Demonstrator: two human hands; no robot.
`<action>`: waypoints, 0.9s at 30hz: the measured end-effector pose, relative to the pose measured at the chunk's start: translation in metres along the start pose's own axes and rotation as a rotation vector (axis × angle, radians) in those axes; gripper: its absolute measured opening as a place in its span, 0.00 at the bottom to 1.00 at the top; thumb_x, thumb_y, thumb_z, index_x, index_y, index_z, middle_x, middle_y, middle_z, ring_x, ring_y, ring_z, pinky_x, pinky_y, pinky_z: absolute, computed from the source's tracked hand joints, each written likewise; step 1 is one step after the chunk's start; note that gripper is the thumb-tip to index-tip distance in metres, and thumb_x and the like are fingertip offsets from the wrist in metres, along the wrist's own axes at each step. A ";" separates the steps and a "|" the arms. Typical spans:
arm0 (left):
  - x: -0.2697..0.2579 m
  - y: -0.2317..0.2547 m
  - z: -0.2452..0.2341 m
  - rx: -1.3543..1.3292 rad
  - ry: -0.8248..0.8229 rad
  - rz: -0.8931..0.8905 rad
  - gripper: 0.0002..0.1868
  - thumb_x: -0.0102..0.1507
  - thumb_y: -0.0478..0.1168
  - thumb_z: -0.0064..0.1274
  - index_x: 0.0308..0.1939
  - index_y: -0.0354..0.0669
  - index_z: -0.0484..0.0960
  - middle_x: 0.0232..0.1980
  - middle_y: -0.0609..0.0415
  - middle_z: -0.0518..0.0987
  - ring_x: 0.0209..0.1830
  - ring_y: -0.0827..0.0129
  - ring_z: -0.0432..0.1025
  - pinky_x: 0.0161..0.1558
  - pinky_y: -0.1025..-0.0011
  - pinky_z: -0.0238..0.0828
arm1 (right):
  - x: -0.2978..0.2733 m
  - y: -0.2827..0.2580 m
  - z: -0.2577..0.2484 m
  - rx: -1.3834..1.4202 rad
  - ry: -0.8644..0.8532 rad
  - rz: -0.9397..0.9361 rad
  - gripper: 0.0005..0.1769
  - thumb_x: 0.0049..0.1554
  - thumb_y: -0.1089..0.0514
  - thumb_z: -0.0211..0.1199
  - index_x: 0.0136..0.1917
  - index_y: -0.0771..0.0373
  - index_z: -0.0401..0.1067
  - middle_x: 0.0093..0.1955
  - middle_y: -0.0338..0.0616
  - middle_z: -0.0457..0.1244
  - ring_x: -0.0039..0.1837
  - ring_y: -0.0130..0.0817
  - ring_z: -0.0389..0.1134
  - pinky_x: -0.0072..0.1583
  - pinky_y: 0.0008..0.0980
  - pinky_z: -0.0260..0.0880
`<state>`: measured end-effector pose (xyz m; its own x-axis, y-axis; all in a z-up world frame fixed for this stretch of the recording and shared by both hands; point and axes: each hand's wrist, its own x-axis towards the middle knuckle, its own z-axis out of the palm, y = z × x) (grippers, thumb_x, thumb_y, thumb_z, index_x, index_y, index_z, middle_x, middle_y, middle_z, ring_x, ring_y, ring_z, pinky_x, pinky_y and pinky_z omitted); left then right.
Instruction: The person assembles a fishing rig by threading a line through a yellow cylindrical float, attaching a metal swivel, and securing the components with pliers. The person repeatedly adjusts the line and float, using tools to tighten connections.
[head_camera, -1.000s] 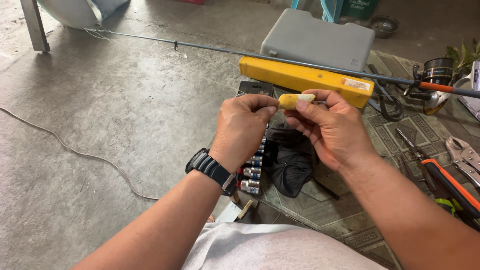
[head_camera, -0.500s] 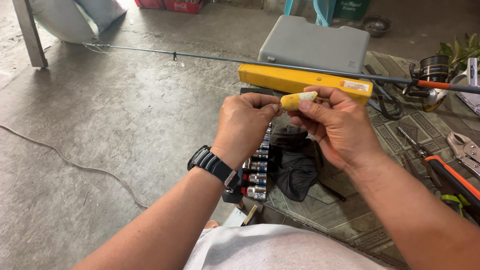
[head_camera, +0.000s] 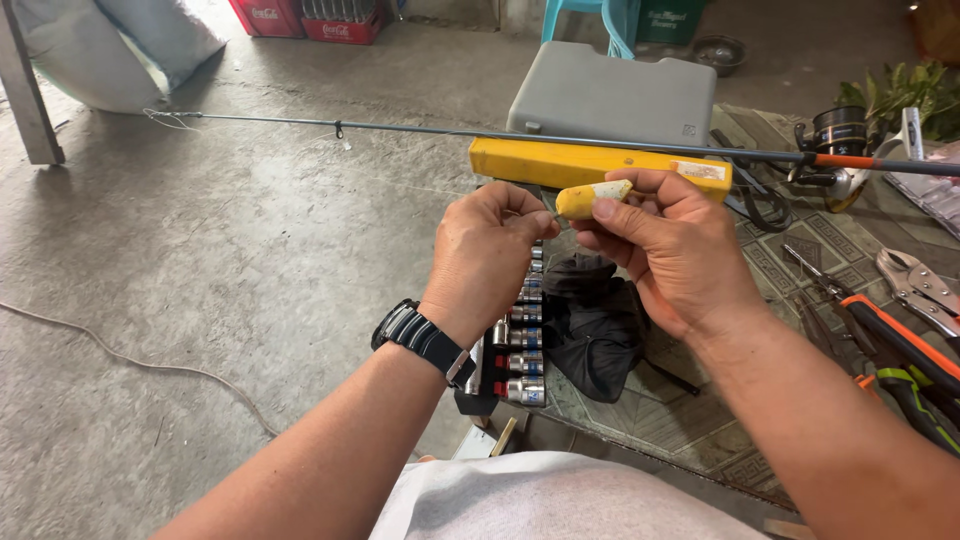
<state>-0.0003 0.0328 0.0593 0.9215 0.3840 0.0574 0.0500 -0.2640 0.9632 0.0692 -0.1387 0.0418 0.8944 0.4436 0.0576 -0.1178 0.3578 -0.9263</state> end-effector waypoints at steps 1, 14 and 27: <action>0.000 -0.001 0.000 -0.015 -0.005 0.005 0.06 0.63 0.38 0.55 0.36 0.39 0.84 0.34 0.58 0.86 0.34 0.77 0.79 0.39 0.73 0.76 | 0.000 0.000 0.001 0.005 0.003 -0.004 0.17 0.60 0.64 0.62 0.62 0.69 0.68 0.53 0.48 0.69 0.49 0.33 0.73 0.54 0.29 0.78; 0.007 -0.002 -0.001 -0.059 -0.030 0.012 0.08 0.65 0.40 0.54 0.40 0.39 0.83 0.36 0.57 0.85 0.37 0.76 0.78 0.43 0.74 0.76 | 0.003 -0.005 0.002 0.042 0.012 0.018 0.14 0.61 0.63 0.63 0.60 0.67 0.70 0.53 0.49 0.70 0.48 0.34 0.73 0.53 0.30 0.76; 0.014 0.001 -0.014 0.025 -0.038 -0.142 0.08 0.67 0.41 0.50 0.44 0.42 0.82 0.37 0.59 0.85 0.28 0.74 0.73 0.32 0.70 0.74 | 0.016 0.015 -0.031 0.028 0.078 0.033 0.14 0.60 0.64 0.62 0.59 0.67 0.69 0.54 0.51 0.70 0.50 0.35 0.73 0.54 0.31 0.76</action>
<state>0.0069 0.0501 0.0652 0.9184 0.3854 -0.0899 0.1904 -0.2313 0.9541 0.0951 -0.1515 0.0178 0.9206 0.3906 -0.0025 -0.1584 0.3675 -0.9164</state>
